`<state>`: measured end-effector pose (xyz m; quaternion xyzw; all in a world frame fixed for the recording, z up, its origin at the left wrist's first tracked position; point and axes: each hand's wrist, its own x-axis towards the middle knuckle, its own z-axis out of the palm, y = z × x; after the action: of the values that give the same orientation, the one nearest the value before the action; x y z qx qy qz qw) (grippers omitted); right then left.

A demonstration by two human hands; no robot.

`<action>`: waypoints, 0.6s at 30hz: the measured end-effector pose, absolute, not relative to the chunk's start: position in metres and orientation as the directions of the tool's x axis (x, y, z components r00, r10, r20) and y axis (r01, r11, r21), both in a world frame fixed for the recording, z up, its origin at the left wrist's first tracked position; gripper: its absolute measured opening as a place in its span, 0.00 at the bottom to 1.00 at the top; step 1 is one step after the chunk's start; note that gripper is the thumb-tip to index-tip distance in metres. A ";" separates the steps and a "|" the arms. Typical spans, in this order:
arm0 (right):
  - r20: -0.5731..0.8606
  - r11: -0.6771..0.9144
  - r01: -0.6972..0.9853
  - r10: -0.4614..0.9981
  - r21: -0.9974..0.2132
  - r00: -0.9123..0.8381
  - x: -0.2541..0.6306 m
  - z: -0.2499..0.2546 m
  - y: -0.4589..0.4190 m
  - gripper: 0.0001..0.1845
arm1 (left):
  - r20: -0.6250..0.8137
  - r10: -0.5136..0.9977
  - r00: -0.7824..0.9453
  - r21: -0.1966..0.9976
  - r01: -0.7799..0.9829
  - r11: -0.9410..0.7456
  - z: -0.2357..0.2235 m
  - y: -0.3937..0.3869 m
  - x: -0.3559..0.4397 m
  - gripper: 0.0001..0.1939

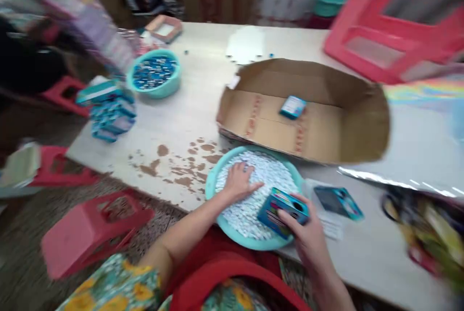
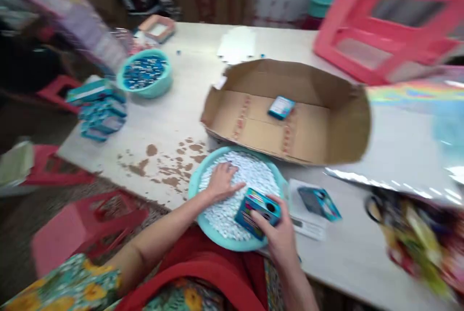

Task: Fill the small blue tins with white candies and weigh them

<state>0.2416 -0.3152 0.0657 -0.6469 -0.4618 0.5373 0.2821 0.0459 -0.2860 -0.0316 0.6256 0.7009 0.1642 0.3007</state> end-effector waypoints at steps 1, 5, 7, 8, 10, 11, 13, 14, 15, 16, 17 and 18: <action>-0.475 -0.461 0.226 0.880 -0.858 -0.008 0.240 0.069 -0.317 0.33 | -0.202 0.978 -0.052 0.623 0.764 0.169 -0.032 -0.284 0.052 0.28; -0.542 -0.535 -0.160 0.841 -0.829 -0.005 0.233 0.073 -0.320 0.30 | -0.189 0.981 -0.048 0.713 0.680 0.171 -0.030 -0.283 0.069 0.17; -0.555 -0.531 -0.287 0.832 -0.797 0.002 0.234 0.074 -0.328 0.28 | -0.188 0.981 -0.052 0.750 0.637 0.177 -0.031 -0.283 0.072 0.13; -0.555 -0.530 -0.304 0.832 -0.792 -0.002 0.235 0.075 -0.333 0.26 | -0.190 0.980 -0.062 0.771 0.608 0.188 -0.033 -0.283 0.072 0.12; -0.558 -0.549 -0.278 0.828 -0.788 -0.053 0.234 0.076 -0.344 0.23 | -0.198 0.977 -0.084 0.820 0.531 0.212 -0.036 -0.281 0.071 0.10; -0.563 -0.568 -0.264 0.820 -0.780 -0.101 0.233 0.076 -0.349 0.22 | -0.207 0.974 -0.096 0.846 0.482 0.228 -0.037 -0.279 0.071 0.09; -0.568 -0.607 -0.270 0.795 -0.748 -0.214 0.228 0.073 -0.356 0.22 | -0.245 0.962 -0.124 0.893 0.358 0.273 -0.037 -0.274 0.070 0.09; -0.567 -0.622 -0.284 0.783 -0.730 -0.257 0.225 0.071 -0.359 0.23 | -0.276 0.951 -0.139 0.910 0.282 0.305 -0.035 -0.272 0.071 0.10; -0.563 -0.629 -0.292 0.777 -0.721 -0.283 0.221 0.067 -0.360 0.23 | -0.313 0.937 -0.156 0.920 0.197 0.340 -0.033 -0.270 0.071 0.12; -0.556 -0.622 -0.288 0.781 -0.728 -0.283 0.217 0.063 -0.359 0.25 | -0.356 0.918 -0.172 0.921 0.103 0.376 -0.029 -0.268 0.072 0.13; -0.542 -0.599 -0.264 0.799 -0.756 -0.261 0.213 0.058 -0.357 0.27 | -0.403 0.896 -0.186 0.912 0.001 0.410 -0.024 -0.267 0.073 0.14; -0.519 -0.559 -0.224 0.827 -0.798 -0.217 0.209 0.053 -0.355 0.29 | -0.450 0.872 -0.191 0.893 -0.104 0.438 -0.018 -0.267 0.075 0.15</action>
<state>0.2086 -0.3546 0.0528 -0.5090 -0.2963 0.7215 0.3641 0.0745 -0.2666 -0.0181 0.3019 0.6368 0.4358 0.5599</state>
